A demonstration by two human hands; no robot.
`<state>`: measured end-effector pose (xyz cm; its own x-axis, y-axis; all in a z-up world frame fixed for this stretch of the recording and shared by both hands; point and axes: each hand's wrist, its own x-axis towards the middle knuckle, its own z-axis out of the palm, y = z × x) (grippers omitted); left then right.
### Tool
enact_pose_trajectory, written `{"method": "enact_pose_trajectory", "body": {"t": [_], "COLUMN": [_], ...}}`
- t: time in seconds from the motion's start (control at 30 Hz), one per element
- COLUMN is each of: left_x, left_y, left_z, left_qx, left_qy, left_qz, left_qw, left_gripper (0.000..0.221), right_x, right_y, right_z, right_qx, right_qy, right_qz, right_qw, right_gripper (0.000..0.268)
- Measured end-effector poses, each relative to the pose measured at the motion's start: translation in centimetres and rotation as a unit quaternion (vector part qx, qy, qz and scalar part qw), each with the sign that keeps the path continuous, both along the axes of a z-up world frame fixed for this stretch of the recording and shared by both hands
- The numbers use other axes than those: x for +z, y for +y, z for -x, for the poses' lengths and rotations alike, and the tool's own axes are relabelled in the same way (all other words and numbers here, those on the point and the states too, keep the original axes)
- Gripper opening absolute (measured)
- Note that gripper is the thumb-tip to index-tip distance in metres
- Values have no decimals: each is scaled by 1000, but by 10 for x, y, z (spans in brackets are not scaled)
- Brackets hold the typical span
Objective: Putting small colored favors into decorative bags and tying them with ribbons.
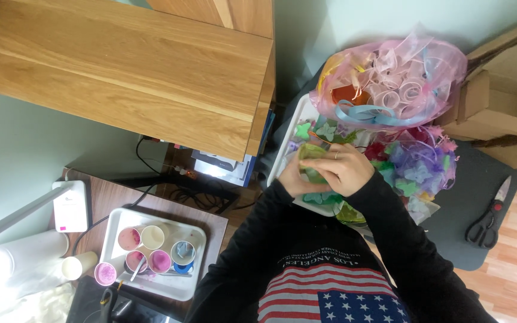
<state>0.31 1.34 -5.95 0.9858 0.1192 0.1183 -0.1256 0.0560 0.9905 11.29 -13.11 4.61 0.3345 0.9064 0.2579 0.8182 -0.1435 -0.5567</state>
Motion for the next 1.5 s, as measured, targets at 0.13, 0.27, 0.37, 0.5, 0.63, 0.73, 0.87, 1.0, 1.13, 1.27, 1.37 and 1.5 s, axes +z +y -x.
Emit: {"method": "enact_pose_trajectory", "body": {"t": [0.13, 0.27, 0.37, 0.5, 0.63, 0.73, 0.87, 1.0, 1.13, 1.27, 1.37, 1.5], "left_x": [-19, -18, -17, -18, -21, -20, -16, -15, -14, -17, -20, -24], "left_y": [-1, 14, 24, 33, 41, 46, 51, 54, 55, 53, 49, 46], "left_z": [1, 6, 12, 20, 22, 24, 25, 23, 21, 19, 18, 14], "left_qx": [62, 111, 138, 165, 184, 190, 184, 191, 189, 188, 188, 182], "left_qy": [34, 75, 94, 117, 121, 117, 131, 132, 137, 124, 130, 122], "left_qz": [-38, -77, -100, -89, -106, -122, -128, -138, -150, -162, -169, -174], "left_qw": [997, 988, 981, 975, 970, 967, 966, 963, 961, 961, 959, 960], "left_gripper": [80, 80, 78, 70, 69, 70, 71, 70, 70, 68, 69, 72], "right_x": [-9, -10, -26, -99, -169, -180, -182, -190, -195, -196, -186, -148], "right_y": [2, 8, 14, 24, 41, 53, 63, 64, 62, 55, 45, 30], "right_z": [-3, -7, -19, -44, -47, -42, -42, -49, -57, -59, -52, -39], "right_qx": [-4, -24, -84, -224, -192, -159, -181, -187, -192, -191, -191, -191], "right_qy": [17, 109, 180, 190, 98, 2, -60, -56, -30, -12, 16, 152], "right_qz": [10, -24, -70, -42, 17, 71, 168, 203, 197, 143, 102, 35], "right_qw": [1000, 993, 978, 955, 976, 985, 967, 960, 961, 971, 976, 969], "right_gripper": [37, 31, 25, 19, 29, 45, 58, 62, 63, 64, 66, 64]}}
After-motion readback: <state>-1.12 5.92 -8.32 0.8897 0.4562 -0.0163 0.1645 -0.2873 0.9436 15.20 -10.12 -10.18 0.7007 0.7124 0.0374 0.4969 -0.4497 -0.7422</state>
